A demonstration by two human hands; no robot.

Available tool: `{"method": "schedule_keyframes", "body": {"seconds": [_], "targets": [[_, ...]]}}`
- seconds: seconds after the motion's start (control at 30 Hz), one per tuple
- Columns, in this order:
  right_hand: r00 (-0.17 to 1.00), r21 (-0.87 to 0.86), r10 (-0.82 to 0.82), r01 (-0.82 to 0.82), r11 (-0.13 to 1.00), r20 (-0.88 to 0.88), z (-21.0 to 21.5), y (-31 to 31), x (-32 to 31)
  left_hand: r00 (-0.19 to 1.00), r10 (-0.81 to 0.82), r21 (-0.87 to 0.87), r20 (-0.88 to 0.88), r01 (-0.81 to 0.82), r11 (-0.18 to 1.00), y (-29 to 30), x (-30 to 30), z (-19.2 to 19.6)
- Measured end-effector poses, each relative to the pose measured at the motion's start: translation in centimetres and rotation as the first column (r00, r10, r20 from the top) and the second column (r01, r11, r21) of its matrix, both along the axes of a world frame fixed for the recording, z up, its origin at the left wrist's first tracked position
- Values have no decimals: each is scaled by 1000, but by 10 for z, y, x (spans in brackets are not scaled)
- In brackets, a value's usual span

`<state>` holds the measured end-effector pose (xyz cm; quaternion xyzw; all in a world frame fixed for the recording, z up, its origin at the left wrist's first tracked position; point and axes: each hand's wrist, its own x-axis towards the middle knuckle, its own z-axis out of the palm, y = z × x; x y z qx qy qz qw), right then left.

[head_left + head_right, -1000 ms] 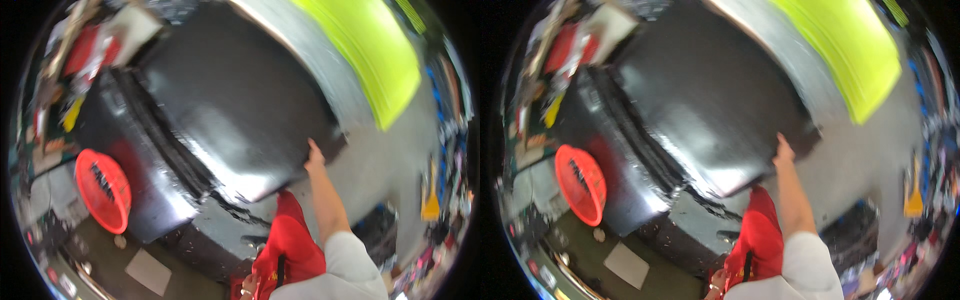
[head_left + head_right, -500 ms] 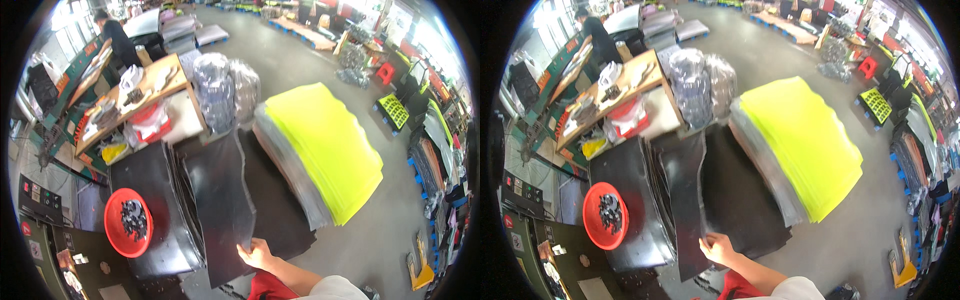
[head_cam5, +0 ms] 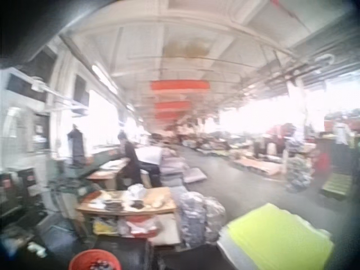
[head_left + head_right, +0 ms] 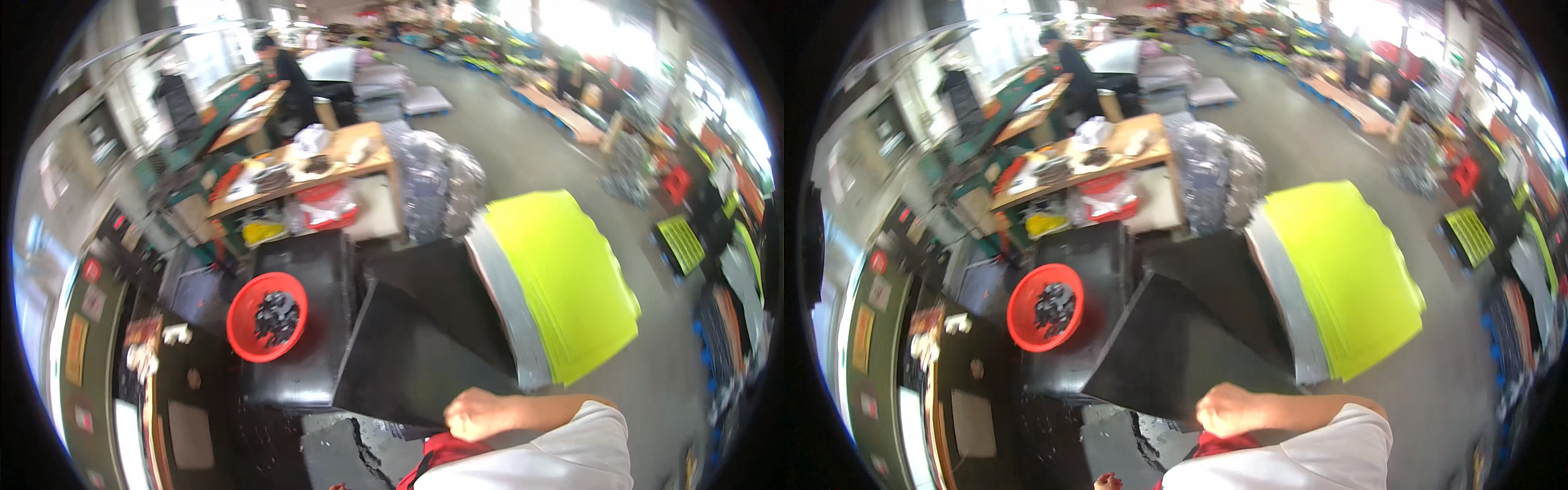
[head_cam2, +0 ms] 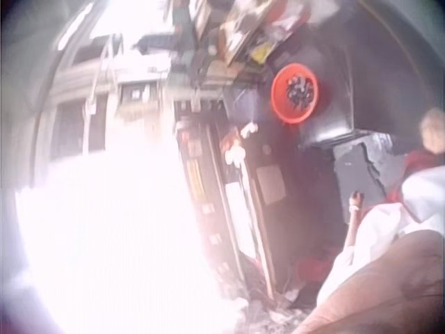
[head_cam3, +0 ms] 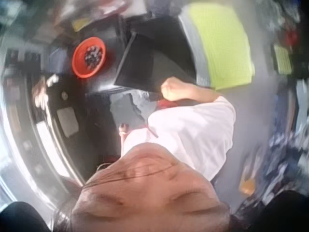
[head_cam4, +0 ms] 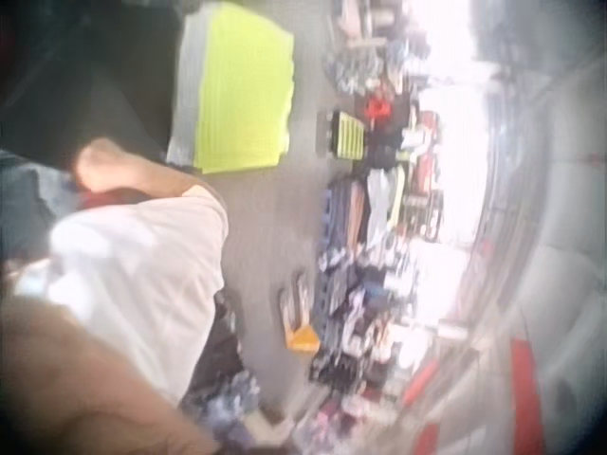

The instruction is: The person operates a hydraulic die-cutting press to cut shapes from black rubber sheets. They place a sheet on the press bed, align a white template, press the foot pedal to activate the press, then remove the cut pieces and trim excess material by hand.

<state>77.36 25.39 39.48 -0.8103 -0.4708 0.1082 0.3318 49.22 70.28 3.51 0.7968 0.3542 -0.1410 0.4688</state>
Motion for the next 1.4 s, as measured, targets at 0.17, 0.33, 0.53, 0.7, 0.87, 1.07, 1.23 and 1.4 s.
{"method": "schedule_keyframes", "body": {"seconds": [0.17,0.33,0.53,0.7,0.87,1.07,1.23,1.4], "targets": [[717,9,574,-622,783,-395,9,71,-84,866,482,-385,133,-402,830,-59,-117,-54],[511,113,707,-766,633,-489,39,111,-158,874,452,-378,177,-364,851,-131,-213,37],[308,42,949,-951,305,65,83,157,-194,660,637,168,398,-735,657,-92,-234,154],[356,-86,883,-913,398,307,123,212,-185,687,574,477,446,-724,498,-81,-303,192],[516,65,818,-853,518,255,120,285,-169,643,658,-86,393,-687,722,-81,-367,234],[420,131,882,-907,401,214,82,428,-130,899,381,-133,-214,-413,901,-15,-353,243],[573,258,782,-816,517,244,83,571,-77,842,333,381,-424,-167,909,134,-297,281],[812,373,544,-582,723,213,99,629,-26,899,424,675,-108,-247,695,273,-237,322]]}}
